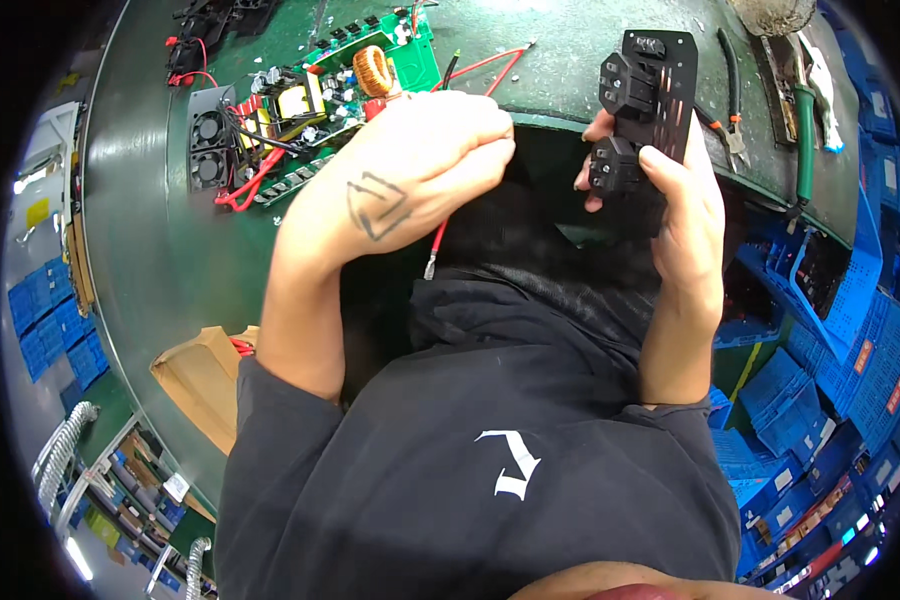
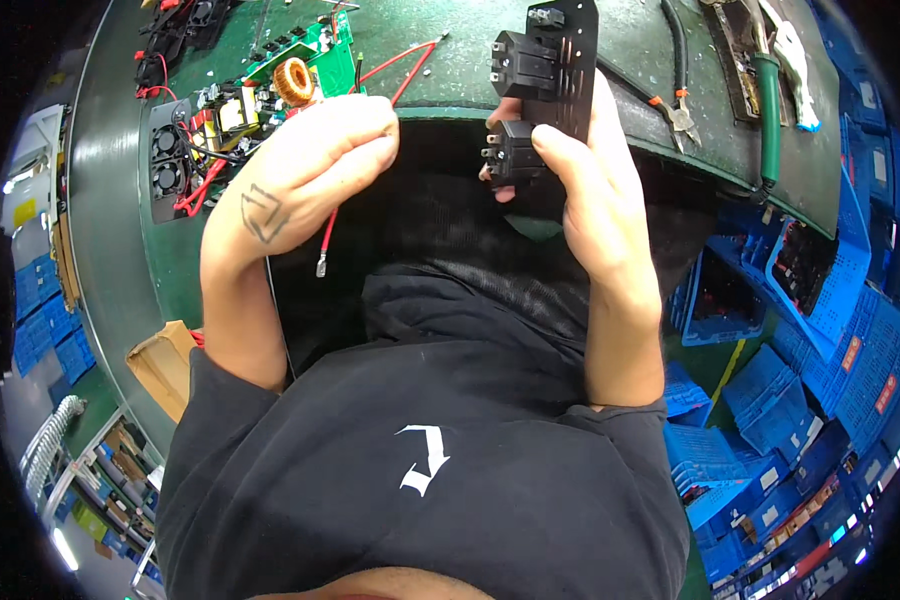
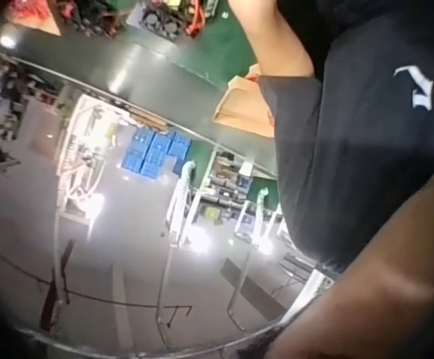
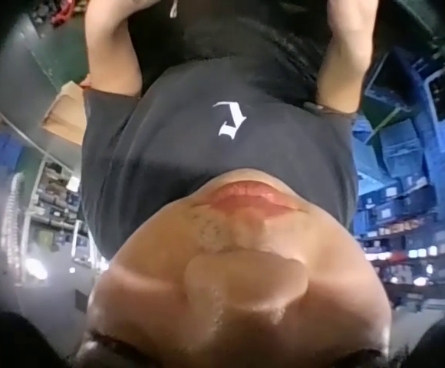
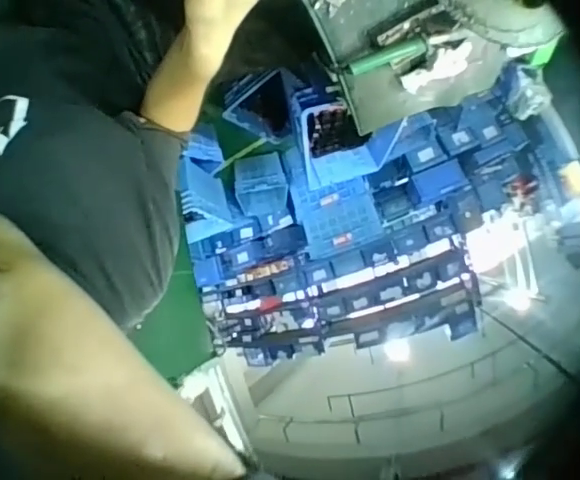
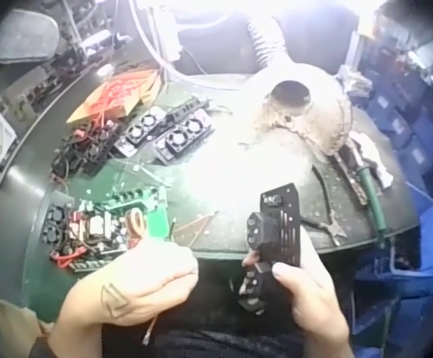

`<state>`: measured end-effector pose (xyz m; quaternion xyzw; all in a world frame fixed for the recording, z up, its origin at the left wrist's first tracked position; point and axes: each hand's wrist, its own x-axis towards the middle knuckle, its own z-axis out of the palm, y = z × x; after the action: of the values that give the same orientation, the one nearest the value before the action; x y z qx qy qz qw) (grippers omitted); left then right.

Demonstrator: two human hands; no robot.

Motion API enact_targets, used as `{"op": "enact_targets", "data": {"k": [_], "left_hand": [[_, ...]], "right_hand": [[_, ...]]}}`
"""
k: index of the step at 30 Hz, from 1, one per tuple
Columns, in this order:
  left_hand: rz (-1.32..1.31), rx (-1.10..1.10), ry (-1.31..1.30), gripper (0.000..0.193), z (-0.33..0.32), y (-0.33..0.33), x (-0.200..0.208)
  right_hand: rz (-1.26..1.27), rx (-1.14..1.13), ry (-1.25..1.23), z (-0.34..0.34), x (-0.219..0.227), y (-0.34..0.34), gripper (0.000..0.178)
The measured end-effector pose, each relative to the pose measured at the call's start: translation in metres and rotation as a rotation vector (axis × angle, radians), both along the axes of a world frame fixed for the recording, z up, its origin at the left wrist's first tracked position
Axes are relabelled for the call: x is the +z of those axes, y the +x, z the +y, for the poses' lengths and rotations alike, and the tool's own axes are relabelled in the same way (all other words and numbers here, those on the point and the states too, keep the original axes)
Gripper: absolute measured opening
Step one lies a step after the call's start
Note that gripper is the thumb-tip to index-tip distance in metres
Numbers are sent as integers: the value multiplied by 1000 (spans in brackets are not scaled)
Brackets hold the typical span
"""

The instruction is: Assembling and connecting components of electronic devices on a production line.

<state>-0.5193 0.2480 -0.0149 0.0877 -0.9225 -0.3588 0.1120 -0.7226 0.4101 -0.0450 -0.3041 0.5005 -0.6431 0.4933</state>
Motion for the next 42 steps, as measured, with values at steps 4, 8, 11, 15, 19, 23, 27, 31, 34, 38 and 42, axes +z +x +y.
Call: {"op": "enact_targets", "data": {"k": [4,8,11,15,19,23,27,31,34,38,42], "left_hand": [[90,26,-45,27,8,-16,-7],[-52,125,202,46,8,-15,2],[-4,173,73,46,10,-14,-3],[50,94,39,39,6,-13,-4],[33,65,-93,32,11,-13,-1],[20,45,-178,31,12,-16,-1],[-42,33,-157,31,14,-18,0],[-93,5,-142,29,16,-20,2],[-152,63,-205,26,24,-23,7],[-194,105,-246,28,28,-25,13],[-169,58,-338,27,31,-21,6]], "right_hand": [[7,-83,-73,-11,4,12,44],[97,-203,-434,-40,-4,44,60],[120,-110,-532,-40,-20,55,65],[68,-41,-379,-23,-26,62,56],[207,8,-314,-6,-31,52,57],[456,109,-287,10,-27,35,78],[106,547,-291,26,-51,17,123],[-578,722,-382,26,-62,21,175],[-768,665,-413,28,-62,29,183],[-814,618,-405,32,-53,33,149],[-766,566,-237,22,-48,34,131]]}}
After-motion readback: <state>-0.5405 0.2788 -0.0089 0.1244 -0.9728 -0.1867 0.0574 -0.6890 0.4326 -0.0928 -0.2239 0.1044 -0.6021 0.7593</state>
